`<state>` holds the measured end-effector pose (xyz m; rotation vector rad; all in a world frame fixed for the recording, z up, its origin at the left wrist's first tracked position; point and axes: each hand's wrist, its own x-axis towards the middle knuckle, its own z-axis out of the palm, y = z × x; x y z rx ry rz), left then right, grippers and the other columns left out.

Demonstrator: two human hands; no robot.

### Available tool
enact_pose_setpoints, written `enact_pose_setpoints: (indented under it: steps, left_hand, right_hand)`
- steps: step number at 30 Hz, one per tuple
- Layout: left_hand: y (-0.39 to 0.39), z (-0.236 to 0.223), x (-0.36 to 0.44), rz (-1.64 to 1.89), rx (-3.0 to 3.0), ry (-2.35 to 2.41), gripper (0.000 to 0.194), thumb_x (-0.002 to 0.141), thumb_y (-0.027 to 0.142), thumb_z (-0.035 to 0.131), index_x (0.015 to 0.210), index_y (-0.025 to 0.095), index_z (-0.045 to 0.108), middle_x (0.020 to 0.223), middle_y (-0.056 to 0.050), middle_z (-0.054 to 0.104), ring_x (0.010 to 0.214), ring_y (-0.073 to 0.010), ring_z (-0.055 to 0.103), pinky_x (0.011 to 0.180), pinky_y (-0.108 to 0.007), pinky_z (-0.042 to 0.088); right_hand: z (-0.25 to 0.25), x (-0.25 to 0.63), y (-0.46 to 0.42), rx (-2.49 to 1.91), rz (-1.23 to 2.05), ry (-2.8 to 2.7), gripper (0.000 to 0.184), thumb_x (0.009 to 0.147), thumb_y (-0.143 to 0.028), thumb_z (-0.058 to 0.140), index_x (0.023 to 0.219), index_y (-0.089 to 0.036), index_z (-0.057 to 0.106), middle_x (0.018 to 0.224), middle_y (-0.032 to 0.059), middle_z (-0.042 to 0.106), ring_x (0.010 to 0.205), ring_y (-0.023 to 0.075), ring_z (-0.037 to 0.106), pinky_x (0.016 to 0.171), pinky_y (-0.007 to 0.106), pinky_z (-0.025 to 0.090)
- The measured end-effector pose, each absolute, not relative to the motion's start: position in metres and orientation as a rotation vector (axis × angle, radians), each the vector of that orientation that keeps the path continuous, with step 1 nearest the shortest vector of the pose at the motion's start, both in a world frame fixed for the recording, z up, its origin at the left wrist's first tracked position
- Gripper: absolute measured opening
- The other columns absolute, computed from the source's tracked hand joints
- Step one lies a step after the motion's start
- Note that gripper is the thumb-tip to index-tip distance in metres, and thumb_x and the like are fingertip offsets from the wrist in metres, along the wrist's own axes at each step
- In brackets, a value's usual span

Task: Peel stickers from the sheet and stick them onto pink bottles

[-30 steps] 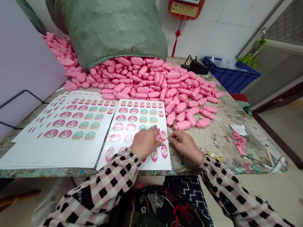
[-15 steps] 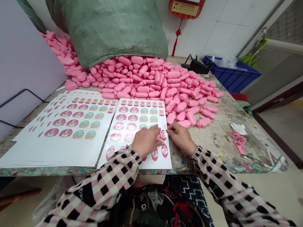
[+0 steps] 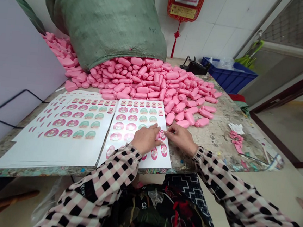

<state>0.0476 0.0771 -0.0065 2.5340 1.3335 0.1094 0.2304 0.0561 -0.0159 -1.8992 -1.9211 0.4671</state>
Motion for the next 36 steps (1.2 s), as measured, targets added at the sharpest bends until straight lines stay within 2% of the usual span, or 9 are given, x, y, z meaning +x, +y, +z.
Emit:
enact_pose_setpoints:
  steps: [10, 16, 21, 23, 25, 27, 29, 32, 36]
  left_hand:
    - [0.077, -0.006, 0.047, 0.127, 2.485, 1.347, 0.070, 0.070, 0.065, 0.051, 0.131, 0.032, 0.041, 0.142, -0.005, 0.038, 0.101, -0.0324, 0.054, 0.077, -0.040, 0.043]
    - [0.074, -0.005, 0.048, 0.150, 2.447, 1.362, 0.070, 0.070, 0.063, 0.054, 0.131, 0.030, 0.041, 0.140, -0.007, 0.039, 0.104, -0.0322, 0.052, 0.080, -0.041, 0.042]
    - [0.069, -0.003, 0.045, 0.203, 2.516, 1.299, 0.064, 0.076, 0.059, 0.049, 0.132, 0.029, 0.040, 0.139, -0.007, 0.041, 0.104, -0.0295, 0.050, 0.083, -0.040, 0.040]
    - [0.067, -0.002, 0.040, 0.333, 2.451, 1.269, 0.059, 0.079, 0.057, 0.046, 0.130, 0.028, 0.042, 0.132, -0.007, 0.047, 0.106, -0.0273, 0.049, 0.086, -0.038, 0.039]
    - [0.064, 0.001, 0.035, 0.563, 2.217, 1.279, 0.052, 0.081, 0.057, 0.042, 0.121, 0.024, 0.049, 0.117, -0.007, 0.056, 0.101, -0.0235, 0.052, 0.085, -0.036, 0.040]
    - [0.061, 0.005, 0.031, 0.780, 1.806, 1.240, 0.051, 0.083, 0.059, 0.034, 0.112, 0.021, 0.053, 0.094, -0.006, 0.059, 0.085, -0.0191, 0.056, 0.076, -0.033, 0.044]
    - [0.057, 0.008, 0.031, 0.873, 1.342, 1.073, 0.056, 0.083, 0.063, 0.026, 0.107, 0.019, 0.053, 0.076, -0.003, 0.055, 0.066, -0.0148, 0.054, 0.063, -0.029, 0.045]
    - [0.052, 0.011, 0.036, 0.865, 0.834, 0.807, 0.062, 0.079, 0.069, 0.024, 0.102, 0.019, 0.052, 0.070, -0.001, 0.052, 0.055, -0.0118, 0.050, 0.051, -0.026, 0.044]
    - [0.047, 0.009, 0.042, 0.777, 0.601, 0.728, 0.065, 0.075, 0.073, 0.027, 0.102, 0.020, 0.051, 0.063, 0.000, 0.051, 0.047, -0.0129, 0.049, 0.042, -0.028, 0.043]
  right_hand:
    - [-0.014, 0.217, 0.046, -1.960, 0.285, -1.821, 0.021, 0.078, -0.043, 0.055, 0.074, -0.022, 0.058, 0.078, -0.0009, 0.063, 0.067, 0.0133, 0.053, 0.054, 0.025, 0.026]
    - [-0.014, 0.213, 0.037, -1.884, 0.256, -1.720, 0.023, 0.079, -0.044, 0.054, 0.073, -0.022, 0.059, 0.078, -0.0006, 0.063, 0.067, 0.0132, 0.054, 0.057, 0.025, 0.032]
    - [-0.018, 0.221, 0.035, -1.789, 0.332, -1.433, 0.028, 0.077, -0.049, 0.054, 0.076, -0.021, 0.060, 0.077, 0.0014, 0.063, 0.068, 0.0151, 0.054, 0.061, 0.026, 0.038]
    - [-0.017, 0.223, 0.034, -1.735, 0.399, -1.365, 0.028, 0.076, -0.048, 0.056, 0.075, -0.020, 0.059, 0.075, 0.0017, 0.063, 0.067, 0.0151, 0.054, 0.061, 0.027, 0.039]
    - [-0.012, 0.222, 0.032, -1.657, 0.483, -1.326, 0.026, 0.075, -0.045, 0.059, 0.073, -0.019, 0.059, 0.072, 0.0011, 0.061, 0.064, 0.0140, 0.052, 0.061, 0.026, 0.039]
    - [-0.004, 0.215, 0.029, -1.558, 0.579, -1.287, 0.025, 0.073, -0.043, 0.062, 0.071, -0.018, 0.058, 0.069, 0.0001, 0.059, 0.063, 0.0127, 0.050, 0.060, 0.026, 0.039]
    - [0.006, 0.205, 0.024, -1.455, 0.681, -1.265, 0.024, 0.072, -0.041, 0.064, 0.070, -0.018, 0.057, 0.068, -0.0009, 0.057, 0.062, 0.0118, 0.048, 0.060, 0.025, 0.040]
    - [0.017, 0.187, 0.016, -1.363, 0.807, -1.269, 0.023, 0.071, -0.039, 0.065, 0.068, -0.018, 0.056, 0.066, -0.0016, 0.056, 0.060, 0.0106, 0.048, 0.058, 0.024, 0.040]
    - [0.020, 0.171, 0.010, -1.351, 0.873, -1.306, 0.024, 0.072, -0.041, 0.065, 0.069, -0.019, 0.056, 0.063, -0.0022, 0.057, 0.052, 0.0093, 0.047, 0.050, 0.023, 0.039]
